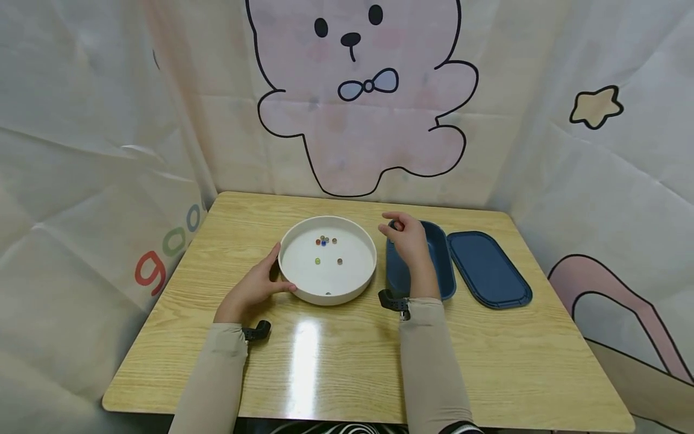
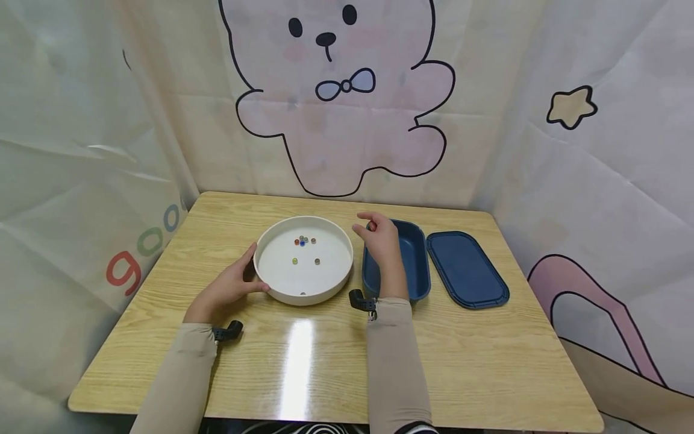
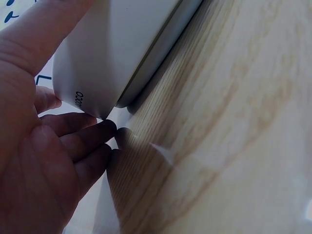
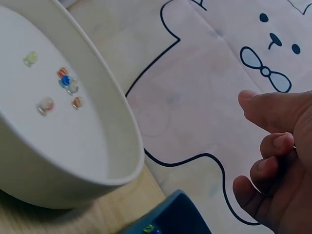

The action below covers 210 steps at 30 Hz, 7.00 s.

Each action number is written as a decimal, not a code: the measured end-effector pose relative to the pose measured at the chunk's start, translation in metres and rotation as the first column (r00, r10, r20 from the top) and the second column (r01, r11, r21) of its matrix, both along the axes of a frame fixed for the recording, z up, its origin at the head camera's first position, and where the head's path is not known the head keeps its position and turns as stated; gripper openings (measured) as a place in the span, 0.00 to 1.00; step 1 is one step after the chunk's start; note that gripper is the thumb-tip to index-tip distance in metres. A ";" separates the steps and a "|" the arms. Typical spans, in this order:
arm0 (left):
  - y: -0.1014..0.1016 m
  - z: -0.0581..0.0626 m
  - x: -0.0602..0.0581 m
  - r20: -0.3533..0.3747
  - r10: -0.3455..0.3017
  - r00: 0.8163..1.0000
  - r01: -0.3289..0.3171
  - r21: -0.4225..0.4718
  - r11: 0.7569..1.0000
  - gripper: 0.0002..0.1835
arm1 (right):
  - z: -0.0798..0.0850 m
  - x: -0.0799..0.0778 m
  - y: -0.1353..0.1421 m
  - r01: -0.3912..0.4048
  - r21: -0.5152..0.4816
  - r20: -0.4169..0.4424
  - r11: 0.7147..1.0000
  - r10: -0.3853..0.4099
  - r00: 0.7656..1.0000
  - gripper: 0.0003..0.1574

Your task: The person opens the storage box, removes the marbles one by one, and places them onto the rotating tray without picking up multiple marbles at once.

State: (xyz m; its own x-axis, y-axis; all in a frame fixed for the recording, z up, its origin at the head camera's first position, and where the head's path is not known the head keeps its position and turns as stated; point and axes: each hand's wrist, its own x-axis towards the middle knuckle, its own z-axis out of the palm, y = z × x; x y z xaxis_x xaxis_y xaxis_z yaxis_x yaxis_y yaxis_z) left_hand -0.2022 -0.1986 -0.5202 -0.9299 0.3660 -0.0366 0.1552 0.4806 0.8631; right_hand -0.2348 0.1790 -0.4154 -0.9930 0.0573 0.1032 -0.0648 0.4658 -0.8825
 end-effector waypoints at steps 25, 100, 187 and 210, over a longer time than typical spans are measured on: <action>0.000 0.000 0.001 -0.003 0.006 1.000 -0.006 -0.013 1.000 0.71 | 0.008 -0.020 0.047 0.054 0.064 -0.034 0.996 -0.052 0.998 0.25; 0.002 -0.003 0.003 0.028 -0.009 1.000 0.008 0.025 1.000 0.71 | -0.084 -0.093 0.085 -0.279 0.411 0.299 0.868 0.161 0.941 0.18; -0.004 0.003 0.002 0.023 -0.010 1.000 0.010 0.009 1.000 0.71 | -0.029 -0.093 -0.086 -0.480 0.396 0.240 0.783 0.416 0.877 0.14; -0.004 0.001 0.001 0.023 -0.011 1.000 0.010 0.022 1.000 0.71 | 0.006 -0.076 -0.068 -0.339 0.329 0.079 0.882 0.332 0.940 0.15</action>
State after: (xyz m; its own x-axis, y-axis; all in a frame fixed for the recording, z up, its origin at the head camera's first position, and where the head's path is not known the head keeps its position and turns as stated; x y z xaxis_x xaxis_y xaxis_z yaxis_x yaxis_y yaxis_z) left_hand -0.2010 -0.2028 -0.5196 -0.9250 0.3767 -0.0501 0.1396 0.4597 0.8770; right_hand -0.3107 0.1113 -0.4095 -0.9488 -0.3138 0.0376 -0.2537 0.6853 -0.6827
